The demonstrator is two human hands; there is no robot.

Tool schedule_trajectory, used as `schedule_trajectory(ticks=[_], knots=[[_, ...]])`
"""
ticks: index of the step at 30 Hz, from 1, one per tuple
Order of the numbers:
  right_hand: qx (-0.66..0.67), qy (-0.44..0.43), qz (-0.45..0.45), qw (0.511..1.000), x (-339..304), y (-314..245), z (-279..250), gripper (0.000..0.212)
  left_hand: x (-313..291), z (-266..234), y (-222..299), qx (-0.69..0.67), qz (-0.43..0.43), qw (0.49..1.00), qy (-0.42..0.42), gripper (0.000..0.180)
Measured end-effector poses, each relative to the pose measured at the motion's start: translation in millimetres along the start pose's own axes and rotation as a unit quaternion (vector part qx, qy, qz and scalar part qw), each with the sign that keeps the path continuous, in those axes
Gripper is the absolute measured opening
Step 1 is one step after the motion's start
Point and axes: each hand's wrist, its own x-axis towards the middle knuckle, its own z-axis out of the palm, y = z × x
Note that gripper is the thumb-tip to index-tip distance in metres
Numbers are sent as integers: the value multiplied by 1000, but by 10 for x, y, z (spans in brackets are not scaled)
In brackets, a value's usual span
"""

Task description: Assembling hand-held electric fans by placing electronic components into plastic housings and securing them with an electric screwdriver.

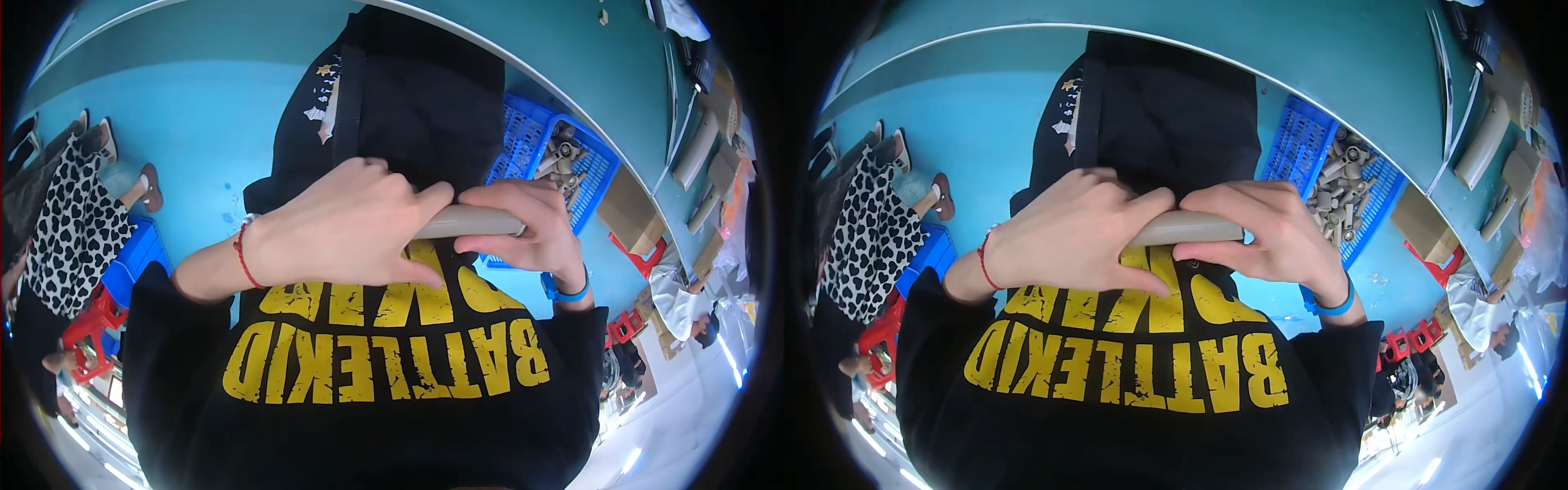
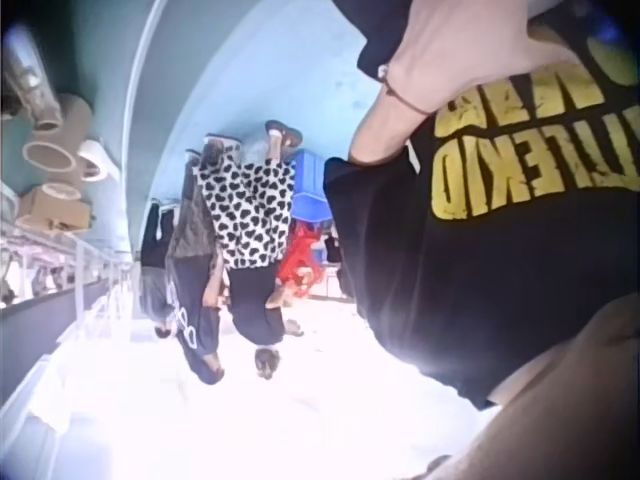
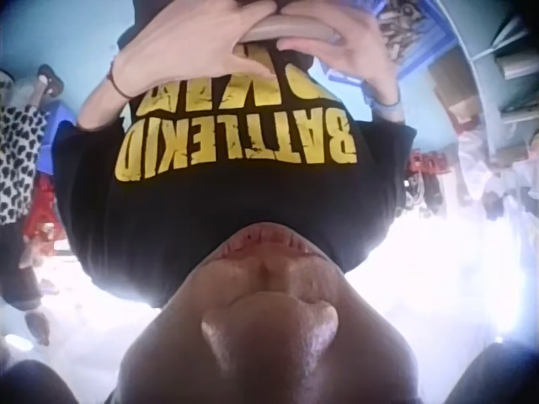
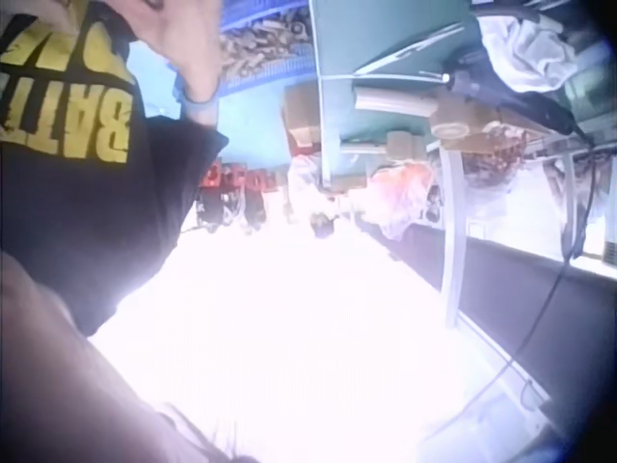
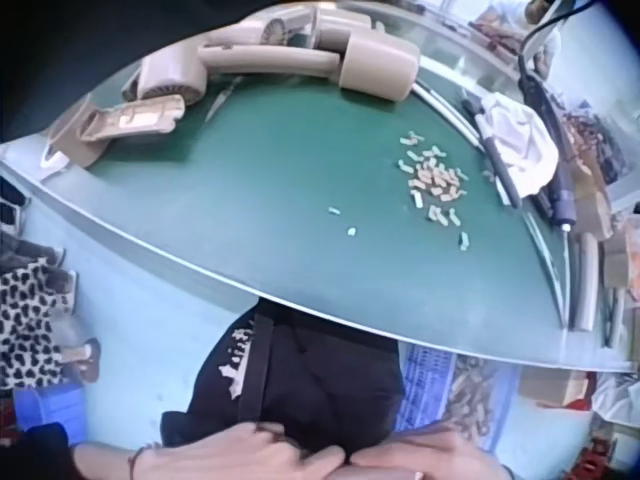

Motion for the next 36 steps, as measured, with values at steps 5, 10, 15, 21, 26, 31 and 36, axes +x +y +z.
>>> schedule_trajectory(ticks=[5,10,15,21,26,31,36], knots=[[-2,74,30,997,-64,81,58,41,-90,39,-149,41,-5,995,94,62],[11,66,97,993,-113,131,77,45,-118,54,-153,-6,-30,992,126,56],[29,22,168,985,-133,175,82,42,-118,259,-298,-45,-27,973,223,53],[17,-41,132,990,-34,193,221,29,-56,431,-402,-92,3,959,269,39],[27,-65,114,991,-6,325,261,24,-5,552,-444,-91,16,948,306,33],[33,-102,117,987,-14,389,309,24,1,592,-426,-75,24,945,319,32],[91,-53,158,982,-11,328,374,25,-13,549,-435,-84,20,946,313,24]])
